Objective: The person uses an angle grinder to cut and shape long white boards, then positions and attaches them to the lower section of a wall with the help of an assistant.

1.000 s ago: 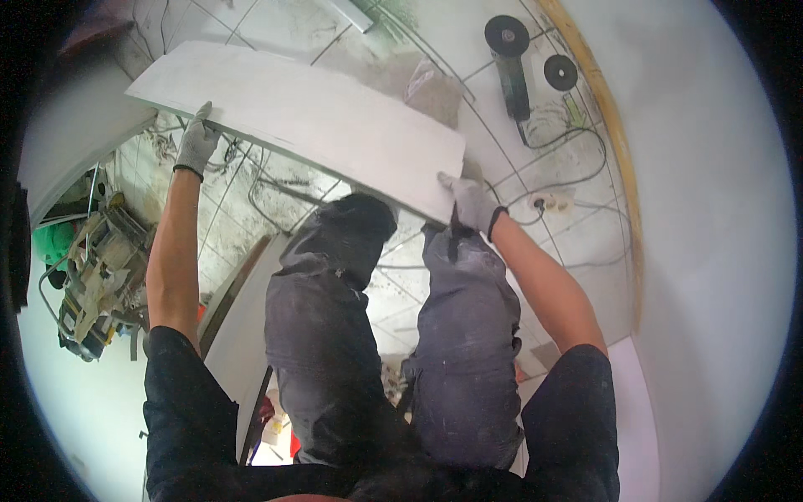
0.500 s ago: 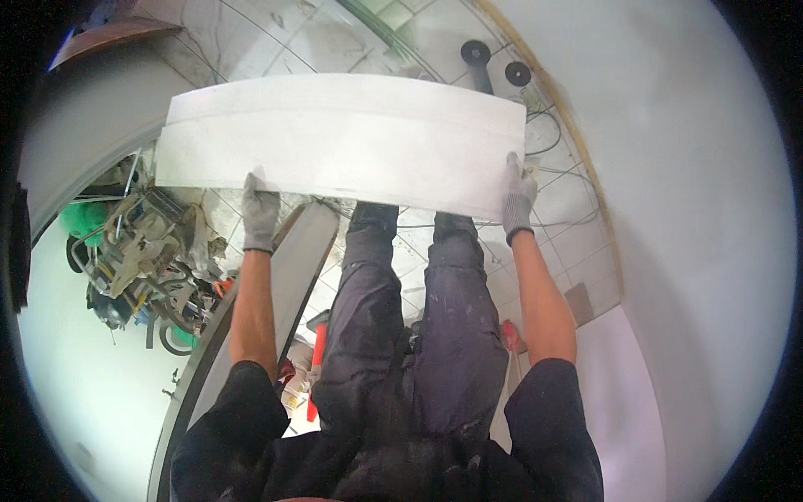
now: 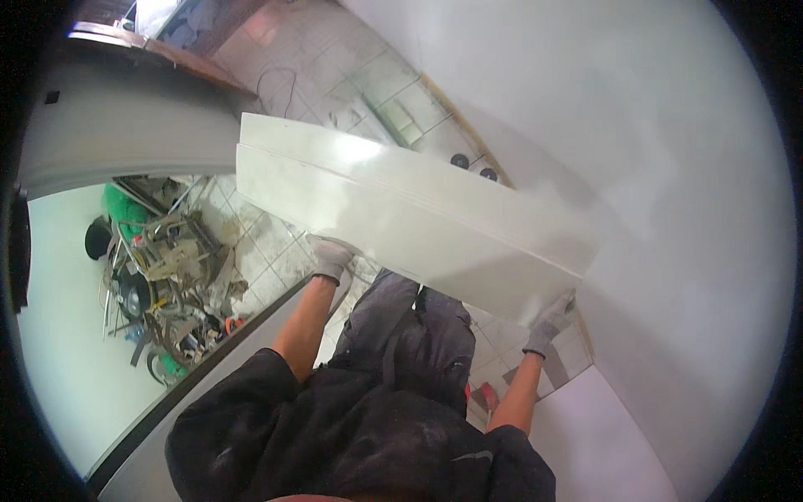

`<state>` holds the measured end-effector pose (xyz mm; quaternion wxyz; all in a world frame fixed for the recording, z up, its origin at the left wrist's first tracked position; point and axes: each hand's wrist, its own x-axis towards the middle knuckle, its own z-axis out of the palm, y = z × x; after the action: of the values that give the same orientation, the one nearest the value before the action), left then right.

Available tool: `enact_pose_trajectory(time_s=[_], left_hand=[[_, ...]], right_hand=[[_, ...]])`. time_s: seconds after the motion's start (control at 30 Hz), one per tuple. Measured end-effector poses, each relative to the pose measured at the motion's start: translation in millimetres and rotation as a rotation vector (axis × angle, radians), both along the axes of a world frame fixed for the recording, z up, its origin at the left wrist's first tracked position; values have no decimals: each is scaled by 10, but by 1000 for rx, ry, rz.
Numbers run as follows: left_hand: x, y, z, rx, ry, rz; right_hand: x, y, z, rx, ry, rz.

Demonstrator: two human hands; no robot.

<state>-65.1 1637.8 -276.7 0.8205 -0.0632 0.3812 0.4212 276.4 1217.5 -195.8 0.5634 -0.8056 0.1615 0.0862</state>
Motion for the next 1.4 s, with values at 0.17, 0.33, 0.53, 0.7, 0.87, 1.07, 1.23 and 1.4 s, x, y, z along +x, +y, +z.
enact_pose_trajectory(time_s=[0.17, 0.33, 0.53, 0.7, 0.87, 1.07, 1.23, 1.4], left_hand=[[360, -1, -94, 927, 429, -703], [1101, -267, 673, 1693, 1474, -1226], [1595, -487, 835, 1946, 1649, -1935], [2179, -802, 497, 2254, 1295, -2011], [2805, -991, 315, 2404, 1104, -2071], [3064, -1203, 16, 2697, 863, -1898], [3376, -1341, -813, 3027, 648, -1546], [3664, -2321, -719, 2889, 869, -2108]], right_hand=[[-410, -409, 740, 47, -462, -301], [-1008, -1098, 1423, -158, -503, -484], [-1610, -1500, 1366, -154, -586, -751], [-1875, -1681, 1426, -401, -743, -889], [-1738, -1559, 1377, -587, -837, -879], [-1908, -1600, 1643, -507, -869, -799], [-1811, -1614, 1666, -766, -968, -873], [-1944, -2638, 1485, -684, -644, -971]])
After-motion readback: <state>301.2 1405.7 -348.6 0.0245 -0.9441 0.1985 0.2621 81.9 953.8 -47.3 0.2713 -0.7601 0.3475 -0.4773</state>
